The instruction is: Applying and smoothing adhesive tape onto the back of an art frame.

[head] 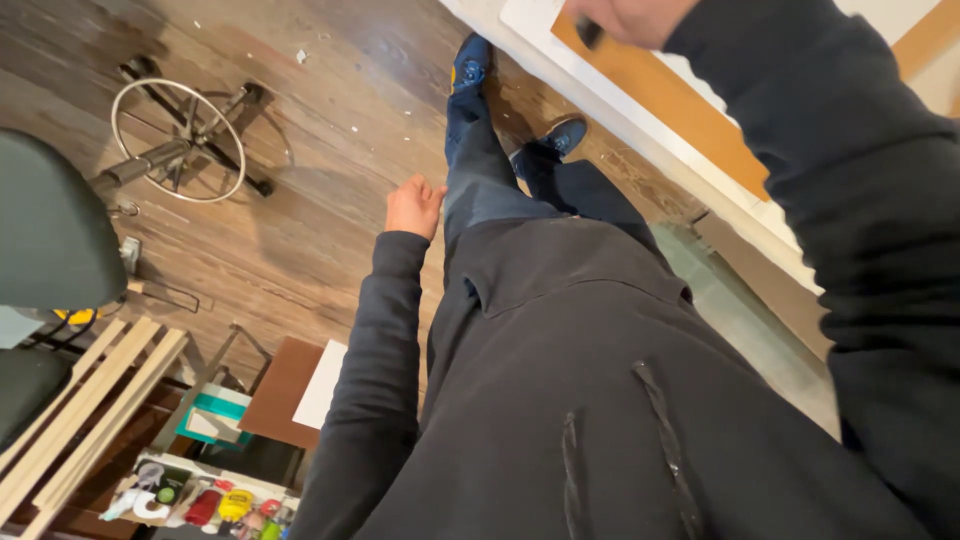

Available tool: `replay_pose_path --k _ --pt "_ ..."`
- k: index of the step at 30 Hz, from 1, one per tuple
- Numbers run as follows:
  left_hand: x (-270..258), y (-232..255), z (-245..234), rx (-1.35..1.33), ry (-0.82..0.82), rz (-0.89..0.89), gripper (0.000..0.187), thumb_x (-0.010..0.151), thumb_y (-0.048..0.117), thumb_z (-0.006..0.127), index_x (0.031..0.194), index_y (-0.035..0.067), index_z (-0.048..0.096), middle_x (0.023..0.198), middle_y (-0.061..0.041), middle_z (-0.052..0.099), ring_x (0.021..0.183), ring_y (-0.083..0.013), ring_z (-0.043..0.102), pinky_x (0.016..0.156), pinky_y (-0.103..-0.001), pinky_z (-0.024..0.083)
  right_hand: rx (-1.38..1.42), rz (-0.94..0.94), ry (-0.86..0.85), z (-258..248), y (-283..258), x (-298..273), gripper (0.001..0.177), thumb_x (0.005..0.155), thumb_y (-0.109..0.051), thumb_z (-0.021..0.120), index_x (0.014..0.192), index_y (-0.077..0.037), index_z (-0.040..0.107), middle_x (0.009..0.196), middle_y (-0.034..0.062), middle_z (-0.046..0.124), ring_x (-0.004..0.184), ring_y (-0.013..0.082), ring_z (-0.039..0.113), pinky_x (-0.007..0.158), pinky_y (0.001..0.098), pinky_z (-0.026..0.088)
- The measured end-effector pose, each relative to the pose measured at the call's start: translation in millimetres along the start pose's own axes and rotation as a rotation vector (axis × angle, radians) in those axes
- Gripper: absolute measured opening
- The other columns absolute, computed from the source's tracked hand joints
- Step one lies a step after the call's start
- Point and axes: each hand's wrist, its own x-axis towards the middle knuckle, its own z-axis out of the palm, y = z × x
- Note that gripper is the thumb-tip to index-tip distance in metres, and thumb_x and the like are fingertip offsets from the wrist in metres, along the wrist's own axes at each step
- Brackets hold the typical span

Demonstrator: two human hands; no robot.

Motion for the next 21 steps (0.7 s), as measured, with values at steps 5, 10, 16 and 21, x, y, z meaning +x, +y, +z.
replay_pose_path --k 5,10,16,21 --pt "-0.8 -1.1 -1.0 -0.002 0.026 0.006 0.045 0.087 0.021 0.081 0.070 0.000 0.044 0.063 -0.022 0.052 0.062 -0.0464 0.046 0.058 -0.048 0.046 0.090 -0.065 0.056 -24.5 -15.3 -7.8 0.021 0.118 -0.022 0.058 0.125 -0.005 0.067 0.090 0.0128 0.070 0.078 0.0230 0.067 0.071 0.0346 0.055" --pt "5.4 -5.6 8.1 0.026 -0.004 0.033 0.042 0.087 0.023 0.081 0.070 0.002 0.048 0.063 -0.021 0.056 0.064 -0.0458 0.055 0.059 -0.049 0.046 -0.022 0.379 -0.342 -124.3 -114.9 -37.8 0.024 0.105 -0.032 0.065 0.110 -0.010 0.073 0.079 0.0120 0.072 0.065 0.0252 0.068 0.063 0.0395 0.057" --pt "8.4 -3.9 9.8 0.009 -0.021 0.022 0.042 0.088 0.022 0.080 0.073 -0.001 0.048 0.068 -0.023 0.058 0.068 -0.0467 0.055 0.061 -0.049 0.047 -0.223 0.381 -0.428 -113.9 -110.2 -19.9 0.027 0.105 -0.037 0.065 0.108 -0.012 0.075 0.078 0.0146 0.073 0.069 0.0304 0.069 0.068 0.0432 0.057" --pt "13.1 -3.3 7.0 0.034 0.005 0.073 0.040 0.086 0.022 0.081 0.072 0.000 0.050 0.068 -0.022 0.059 0.070 -0.0466 0.056 0.061 -0.050 0.047 0.099 0.080 0.040 -66.4 -74.3 14.8 0.026 0.115 -0.028 0.063 0.114 -0.003 0.070 0.093 0.0120 0.072 0.079 0.0244 0.069 0.077 0.0388 0.058"
